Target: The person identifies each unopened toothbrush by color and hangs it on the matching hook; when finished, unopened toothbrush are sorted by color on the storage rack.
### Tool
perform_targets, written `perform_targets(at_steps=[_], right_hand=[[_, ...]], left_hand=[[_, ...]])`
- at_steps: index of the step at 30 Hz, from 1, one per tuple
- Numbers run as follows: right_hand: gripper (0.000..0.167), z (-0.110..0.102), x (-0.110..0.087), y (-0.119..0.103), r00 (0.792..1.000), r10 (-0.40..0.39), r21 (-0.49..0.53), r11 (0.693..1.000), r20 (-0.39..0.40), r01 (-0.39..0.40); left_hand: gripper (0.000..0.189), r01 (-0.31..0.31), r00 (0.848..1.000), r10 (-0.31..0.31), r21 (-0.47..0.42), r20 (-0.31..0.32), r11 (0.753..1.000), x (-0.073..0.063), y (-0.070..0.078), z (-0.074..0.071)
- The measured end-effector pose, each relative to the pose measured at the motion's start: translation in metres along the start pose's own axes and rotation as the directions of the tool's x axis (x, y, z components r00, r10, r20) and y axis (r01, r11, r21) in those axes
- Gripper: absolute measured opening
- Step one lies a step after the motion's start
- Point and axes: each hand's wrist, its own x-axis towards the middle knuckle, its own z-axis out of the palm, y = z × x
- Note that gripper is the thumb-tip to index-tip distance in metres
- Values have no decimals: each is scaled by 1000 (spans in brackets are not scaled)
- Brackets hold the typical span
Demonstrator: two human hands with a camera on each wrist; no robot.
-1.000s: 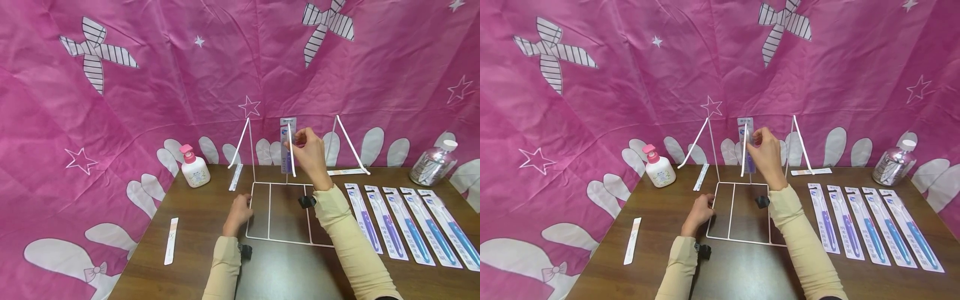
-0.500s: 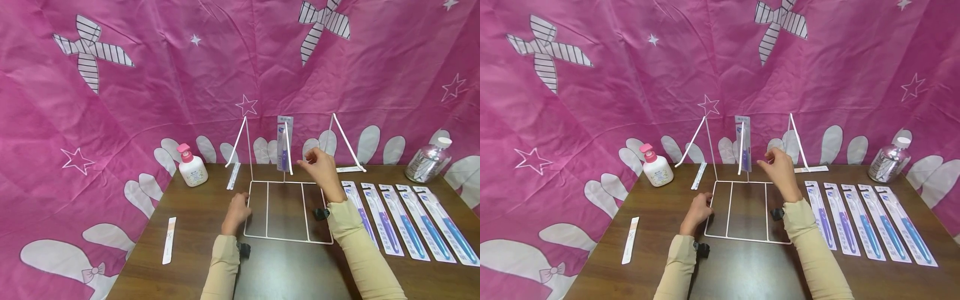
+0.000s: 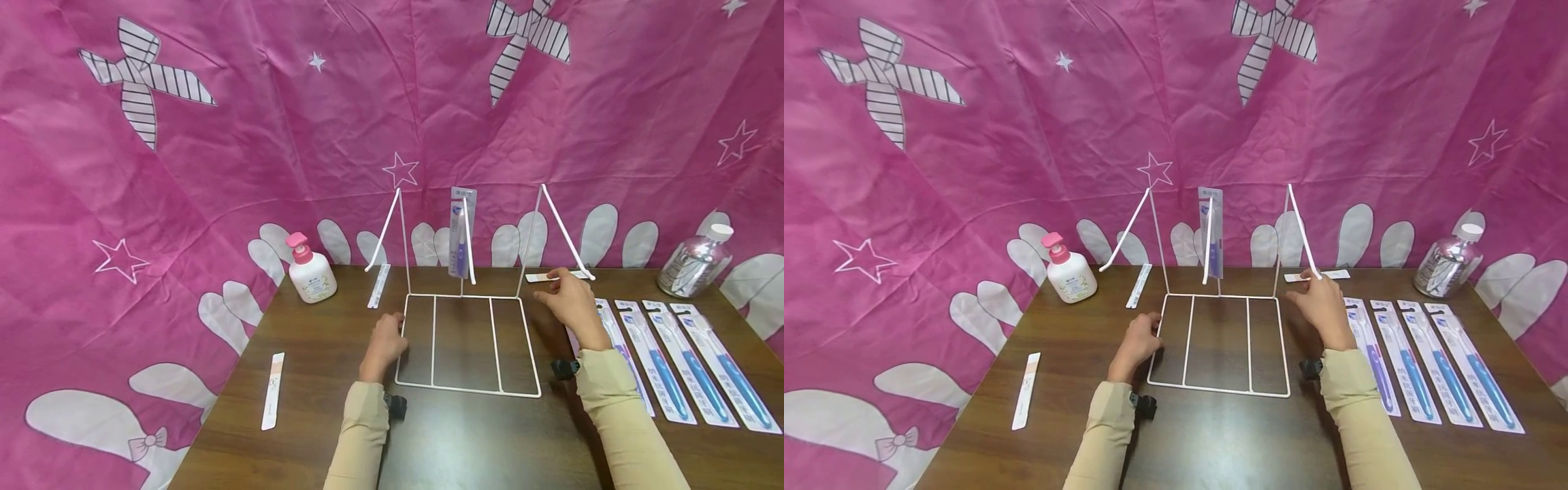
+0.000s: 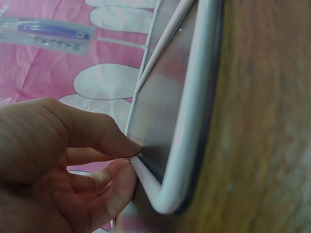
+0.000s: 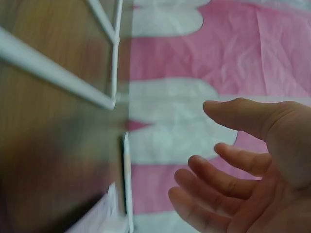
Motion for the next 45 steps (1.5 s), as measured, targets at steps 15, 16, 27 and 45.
perform_targets(at_steps=[15,16,27,45], right_hand=[[37,-24,-10,44,996,6,-188,982,85,10],[38,-24,-10,44,996,10,-195,981,90,7],[23,-18,-11,50,972,181,-274,952,151,-134],[21,-15,-12,48,956,265,-290,931,127,-220]], left_hand=[[44,7,1000,-7,-1,17,1000,0,2,-2],[44,8,1000,-8,-3,18,1000,0,2,-2],[46,21,1000,-21,-19,19,1000,-2,4,-3],[45,31,999,-30,-27,19,999,-2,5,-2]])
